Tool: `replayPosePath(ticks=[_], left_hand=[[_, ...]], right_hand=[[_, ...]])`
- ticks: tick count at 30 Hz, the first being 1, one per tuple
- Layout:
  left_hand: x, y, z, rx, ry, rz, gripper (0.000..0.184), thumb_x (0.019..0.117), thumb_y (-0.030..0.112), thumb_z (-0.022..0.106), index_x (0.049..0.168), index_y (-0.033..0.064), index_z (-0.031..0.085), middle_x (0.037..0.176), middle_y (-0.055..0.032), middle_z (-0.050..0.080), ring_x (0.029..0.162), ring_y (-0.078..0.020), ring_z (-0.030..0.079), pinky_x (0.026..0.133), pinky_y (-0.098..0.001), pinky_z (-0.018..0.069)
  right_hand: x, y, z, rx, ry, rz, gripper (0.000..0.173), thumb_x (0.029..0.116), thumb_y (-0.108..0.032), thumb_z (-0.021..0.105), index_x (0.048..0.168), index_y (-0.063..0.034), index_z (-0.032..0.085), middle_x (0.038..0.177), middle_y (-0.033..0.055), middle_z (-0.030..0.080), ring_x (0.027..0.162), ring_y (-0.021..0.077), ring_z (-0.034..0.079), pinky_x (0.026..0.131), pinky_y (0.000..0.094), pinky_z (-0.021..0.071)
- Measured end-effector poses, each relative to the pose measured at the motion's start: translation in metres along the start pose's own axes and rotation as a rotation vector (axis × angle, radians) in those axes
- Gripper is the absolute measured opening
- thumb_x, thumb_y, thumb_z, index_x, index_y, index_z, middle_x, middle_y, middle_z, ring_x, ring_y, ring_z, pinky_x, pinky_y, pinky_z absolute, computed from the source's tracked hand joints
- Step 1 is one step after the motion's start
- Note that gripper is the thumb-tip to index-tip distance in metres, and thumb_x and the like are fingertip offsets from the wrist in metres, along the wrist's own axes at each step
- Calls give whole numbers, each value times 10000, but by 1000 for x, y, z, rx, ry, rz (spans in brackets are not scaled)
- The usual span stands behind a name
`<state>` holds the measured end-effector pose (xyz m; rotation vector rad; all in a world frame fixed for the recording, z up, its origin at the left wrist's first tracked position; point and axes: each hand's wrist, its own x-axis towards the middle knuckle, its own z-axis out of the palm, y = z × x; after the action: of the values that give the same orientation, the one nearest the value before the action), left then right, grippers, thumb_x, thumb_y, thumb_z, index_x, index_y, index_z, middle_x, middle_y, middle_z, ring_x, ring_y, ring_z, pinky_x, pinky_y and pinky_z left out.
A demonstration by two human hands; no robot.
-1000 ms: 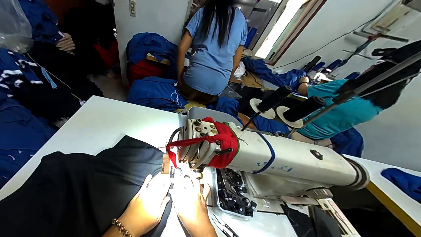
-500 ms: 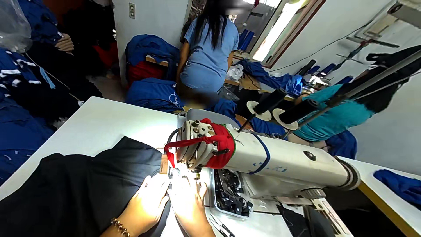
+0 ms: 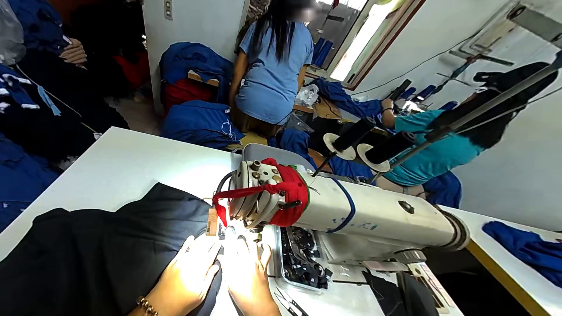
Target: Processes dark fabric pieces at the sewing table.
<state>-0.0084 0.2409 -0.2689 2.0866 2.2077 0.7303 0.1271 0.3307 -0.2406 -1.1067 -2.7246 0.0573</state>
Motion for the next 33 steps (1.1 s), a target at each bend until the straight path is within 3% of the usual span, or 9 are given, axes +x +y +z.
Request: replayPosePath(ticks=[4,7,14,19,23,26,28,30,33], left_hand=[[1,-3,3,6,31,20,508,1066,347,321,1432,132,600,1468,-35,590,1399,-212,515,1165,-520,372],[2,-3,1,3,17,21,509,1063,344,323,1433,130,599,1477,-39,582,1413,-217,500,1171,-525,364],[7,-4,0,7,-17,-1,518,1069,360,310,1459,147,576,1506,-28,555,1435,-214,471,1184,-529,342],[6,-7,3,16,27,21,512,1067,362,325,1439,141,597,1475,-36,584,1411,-220,500,1174,-526,357],[6,-9,4,26,31,23,516,1069,372,313,1437,155,601,1471,-32,587,1414,-214,496,1174,-524,359],[13,-10,-2,20,-64,-24,539,1075,398,290,1487,166,549,1529,-38,532,1458,-224,441,1200,-523,309],[19,-13,-5,18,-135,-49,552,1073,410,275,1526,190,499,1575,-19,477,1499,-205,373,1232,-521,238],[27,-17,-8,13,-215,-72,572,1074,430,255,1559,197,447,1621,-27,408,1529,-194,309,1247,-538,167],[45,-17,-18,40,-387,-158,600,1078,478,251,1601,207,366,1673,-66,298,1563,-200,208,1270,-505,62]], right_hand=[[2,0,-3,15,-34,9,384,1010,-368,543,1278,-158,721,1310,83,684,1308,362,561,1090,734,258],[2,0,-2,26,-9,10,370,1000,-366,565,1261,-161,729,1292,75,691,1291,356,571,1063,729,293],[6,0,-3,48,-90,47,397,1039,-364,499,1328,-171,691,1360,83,659,1347,358,532,1116,732,220],[3,2,4,71,41,18,364,1004,-350,560,1248,-148,738,1272,84,704,1265,365,597,1067,743,289],[2,4,2,165,24,31,384,996,-357,571,1278,-146,726,1276,78,702,1288,357,580,1104,735,247],[-9,12,-3,265,92,8,413,946,-338,611,1289,-136,721,1242,89,710,1241,350,609,1087,719,295],[-22,19,-7,245,195,-56,409,872,-361,682,1164,-88,765,1165,99,730,1140,344,656,995,664,428],[-37,25,-24,196,165,-124,339,814,-290,734,1028,-31,781,1082,147,736,1085,385,673,922,641,486],[-62,39,-48,265,113,-165,273,868,-224,711,1021,-6,768,999,196,718,1017,423,674,888,613,512]])
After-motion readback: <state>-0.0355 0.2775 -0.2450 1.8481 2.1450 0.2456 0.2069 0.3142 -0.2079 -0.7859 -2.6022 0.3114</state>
